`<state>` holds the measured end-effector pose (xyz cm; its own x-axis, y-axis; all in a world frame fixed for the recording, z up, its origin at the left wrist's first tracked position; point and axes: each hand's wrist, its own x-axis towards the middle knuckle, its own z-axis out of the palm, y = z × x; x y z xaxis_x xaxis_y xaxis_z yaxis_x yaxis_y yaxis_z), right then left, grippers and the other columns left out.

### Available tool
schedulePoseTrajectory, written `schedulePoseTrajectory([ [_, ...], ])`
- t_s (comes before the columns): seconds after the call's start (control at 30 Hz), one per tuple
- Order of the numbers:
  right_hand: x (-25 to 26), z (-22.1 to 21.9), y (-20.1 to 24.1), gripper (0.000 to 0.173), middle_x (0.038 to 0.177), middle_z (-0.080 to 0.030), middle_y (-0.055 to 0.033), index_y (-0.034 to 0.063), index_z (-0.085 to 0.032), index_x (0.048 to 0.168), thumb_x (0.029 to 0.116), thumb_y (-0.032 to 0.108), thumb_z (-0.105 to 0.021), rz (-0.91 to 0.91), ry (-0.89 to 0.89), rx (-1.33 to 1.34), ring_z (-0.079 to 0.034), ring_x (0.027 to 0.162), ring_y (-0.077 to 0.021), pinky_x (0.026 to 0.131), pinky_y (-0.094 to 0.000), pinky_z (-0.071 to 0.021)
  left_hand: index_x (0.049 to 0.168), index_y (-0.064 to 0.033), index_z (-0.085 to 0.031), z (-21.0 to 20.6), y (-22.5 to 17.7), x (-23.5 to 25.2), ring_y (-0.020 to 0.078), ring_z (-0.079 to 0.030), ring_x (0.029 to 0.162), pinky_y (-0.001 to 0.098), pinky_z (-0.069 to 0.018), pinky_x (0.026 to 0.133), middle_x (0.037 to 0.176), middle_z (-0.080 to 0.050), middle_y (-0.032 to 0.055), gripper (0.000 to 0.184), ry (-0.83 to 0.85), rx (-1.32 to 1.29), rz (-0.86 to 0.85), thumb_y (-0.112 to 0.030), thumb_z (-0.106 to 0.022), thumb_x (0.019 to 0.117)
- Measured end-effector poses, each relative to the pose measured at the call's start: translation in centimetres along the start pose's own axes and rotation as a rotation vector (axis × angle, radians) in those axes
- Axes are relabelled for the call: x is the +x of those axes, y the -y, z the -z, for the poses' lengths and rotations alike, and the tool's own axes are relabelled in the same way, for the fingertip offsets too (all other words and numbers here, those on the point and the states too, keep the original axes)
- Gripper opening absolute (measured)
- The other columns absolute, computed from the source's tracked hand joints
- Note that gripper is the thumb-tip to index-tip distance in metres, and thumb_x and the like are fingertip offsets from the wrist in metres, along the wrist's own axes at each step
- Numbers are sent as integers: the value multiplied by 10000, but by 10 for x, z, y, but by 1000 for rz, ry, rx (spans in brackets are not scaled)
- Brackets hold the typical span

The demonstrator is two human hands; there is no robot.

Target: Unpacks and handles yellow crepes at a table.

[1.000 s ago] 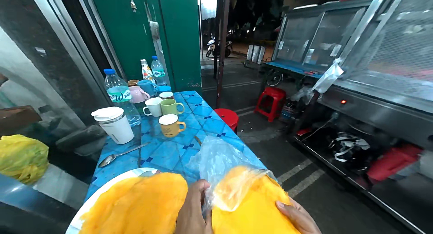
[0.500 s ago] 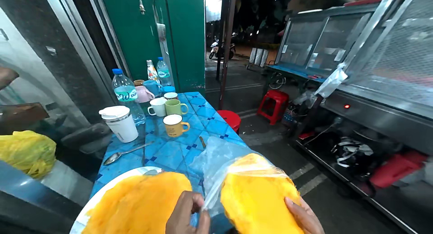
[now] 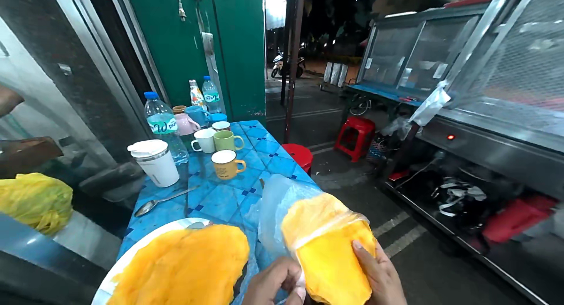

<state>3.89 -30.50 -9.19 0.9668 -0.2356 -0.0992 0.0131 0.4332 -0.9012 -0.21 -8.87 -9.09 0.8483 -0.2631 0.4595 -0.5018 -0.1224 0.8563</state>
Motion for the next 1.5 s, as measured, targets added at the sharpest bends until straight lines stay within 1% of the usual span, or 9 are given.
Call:
schedulePoseTrajectory([
  [0.17, 12, -12, 1, 357, 978, -734, -132, -25, -453, 1397, 1045, 26, -478, -52, 52, -38, -754, 793, -185, 680, -349, -656, 1070, -87, -636, 5, -7, 16, 84, -683, 830, 257, -602, 733, 968, -695, 22, 76, -289, -185, -167, -135, -611, 1018],
  [0.3, 22, -26, 0, 345, 950, -714, -105, -5, -454, 1387, 1053, 69, -502, -33, -29, -84, -741, 753, -161, 643, -341, -649, 959, -49, -707, -4, -2, 15, 158, -670, 931, 302, -567, 841, 934, -713, 70, 87, -148, 267, -246, -68, -622, 955],
  [0.47, 37, -26, 10, 336, 974, -705, -73, 11, -465, 1380, 1055, 86, -506, -27, -18, -181, -731, 786, -128, 673, -318, -641, 950, -43, -693, 4, 3, 11, 205, -668, 792, 352, -564, 694, 867, -689, 87, 98, -69, 408, -51, -67, -611, 903],
  [0.73, 23, -53, -8, 590, 1126, -625, -87, 7, -262, 1507, 985, -19, -533, 63, 98, -219, -719, 842, -99, 691, -294, -642, 1048, 65, -632, 8, -11, 25, 118, -682, 833, 293, -599, 726, 982, -681, 112, 117, -122, -260, -68, -22, -589, 982],
  [0.9, 14, -71, -6, 395, 934, -633, 39, -11, -325, 1397, 1012, -30, -414, 27, 53, -270, -658, 741, 53, 664, -149, -580, 1020, 40, -708, -15, -3, 25, 238, -707, 862, 385, -585, 782, 941, -709, 162, 134, 94, 82, -118, -19, -596, 975],
  [1.0, 20, -71, -17, 380, 1010, -581, 42, -5, -277, 1453, 1084, 82, -246, 40, 61, -226, -614, 821, 96, 727, -117, -541, 1019, 34, -711, -24, 7, 26, 250, -700, 867, 395, -584, 782, 942, -697, 166, 133, 73, 81, -105, -10, -597, 965],
  [1.17, 41, -79, -51, 231, 997, -643, 50, 73, -358, 1306, 1082, 111, -318, 169, 69, 87, -677, 861, 12, 739, -196, -605, 1028, 55, -693, -13, 22, 27, 195, -692, 909, 330, -602, 816, 1012, -678, 167, 129, -78, -34, -66, -9, -596, 973],
  [1.37, 47, -53, -43, 216, 1008, -742, -144, -22, -490, 1218, 1094, 143, -427, -292, 326, -276, -754, 840, -225, 740, -370, -640, 1098, 5, -659, 1, 41, 16, 159, -683, 935, 324, -600, 822, 1069, -669, 116, 164, -338, -28, 351, -83, -569, 993],
  [1.5, 40, -16, -7, 111, 976, -778, -134, 22, -545, 1095, 1067, 104, -475, -106, 334, -513, -772, 799, -244, 626, -347, -629, 1087, 2, -653, 3, 40, 11, 144, -681, 921, 301, -602, 808, 1063, -660, 109, 156, -345, -48, 355, -100, -573, 999],
])
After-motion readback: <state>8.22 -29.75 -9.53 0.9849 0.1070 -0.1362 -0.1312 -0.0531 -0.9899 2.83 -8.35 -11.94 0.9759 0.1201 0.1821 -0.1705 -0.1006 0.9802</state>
